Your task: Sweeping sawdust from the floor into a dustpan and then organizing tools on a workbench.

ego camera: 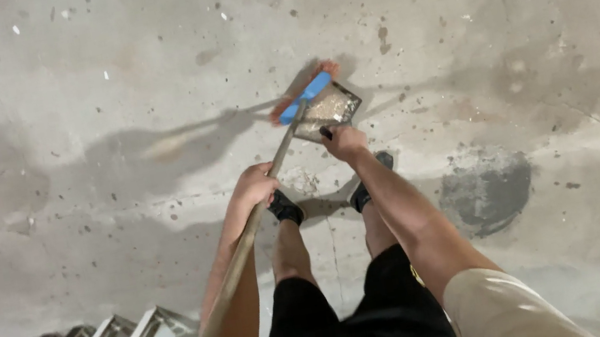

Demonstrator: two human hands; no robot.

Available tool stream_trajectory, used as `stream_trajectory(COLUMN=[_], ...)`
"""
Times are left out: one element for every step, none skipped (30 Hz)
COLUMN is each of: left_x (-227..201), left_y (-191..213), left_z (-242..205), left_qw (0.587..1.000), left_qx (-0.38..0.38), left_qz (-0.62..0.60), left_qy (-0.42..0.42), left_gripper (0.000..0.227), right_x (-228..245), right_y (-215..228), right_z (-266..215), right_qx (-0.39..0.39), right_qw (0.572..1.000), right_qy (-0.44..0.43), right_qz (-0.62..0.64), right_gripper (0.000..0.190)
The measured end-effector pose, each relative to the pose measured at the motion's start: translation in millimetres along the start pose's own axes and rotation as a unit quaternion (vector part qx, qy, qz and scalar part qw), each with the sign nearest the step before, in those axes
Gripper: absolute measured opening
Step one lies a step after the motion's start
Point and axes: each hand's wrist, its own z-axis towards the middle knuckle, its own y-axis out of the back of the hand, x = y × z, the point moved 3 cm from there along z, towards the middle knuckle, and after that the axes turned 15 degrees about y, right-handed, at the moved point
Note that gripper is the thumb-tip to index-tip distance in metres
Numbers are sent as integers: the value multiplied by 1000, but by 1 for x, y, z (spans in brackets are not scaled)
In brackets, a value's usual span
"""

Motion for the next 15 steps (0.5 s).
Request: stream_trajectory(left_x=[0, 1, -2, -4, 2, -4, -6, -9, -2, 3, 8, 3, 3, 2, -3], left_y=[-3, -7, -3, 1, 2, 14, 22, 30, 34, 39, 45, 48, 49, 50, 43], left_z=[-11, -23, -39, -54, -73, -84, -96, -107, -92, -77, -60, -43, -27, -10, 0], left_qw=[1000, 999, 999, 1000, 999, 999, 999, 999, 999, 999, 998, 998, 997, 996, 996], left_qx=[0, 0, -2, 13, 32, 34, 13, -8, -7, -29, -52, -51, -60, -70, -67], left_qz=[22, 44, 48, 8, -34, -32, -33, -34, -30, -22, -11, -4, 17, 37, 43], left_qy=[-6, -12, -22, -11, 8, 6, 2, -3, -7, -16, -25, -30, -34, -38, -36], left_gripper=[64, 63, 63, 64, 66, 66, 64, 62, 62, 57, 53, 53, 54, 55, 55], right_x=[-1, -3, -7, -13, -17, -23, -30, -38, -50, -62, -74, -81, -88, -95, -96], right_y=[-2, -4, -1, 2, -2, 5, 6, 8, 6, 4, 1, 5, 4, 3, 3], right_z=[-3, -6, -17, -27, -45, -53, -66, -78, -82, -86, -89, -88, -89, -88, -87], right_qx=[1, 3, -8, -25, -34, -36, -42, -47, -52, -63, -74, -80, -63, -46, -44], right_qw=[1000, 1000, 1000, 1000, 999, 999, 999, 998, 998, 997, 995, 995, 997, 999, 999], right_qy=[5, 10, 7, 1, -6, -9, 2, 13, 9, 16, 22, 17, 5, -7, -12], right_qz=[-14, -29, -29, -8, 12, 12, 24, 35, 37, 46, 57, 60, 38, 15, 20], right_gripper=[52, 52, 52, 50, 49, 49, 48, 48, 48, 47, 46, 46, 49, 52, 52])
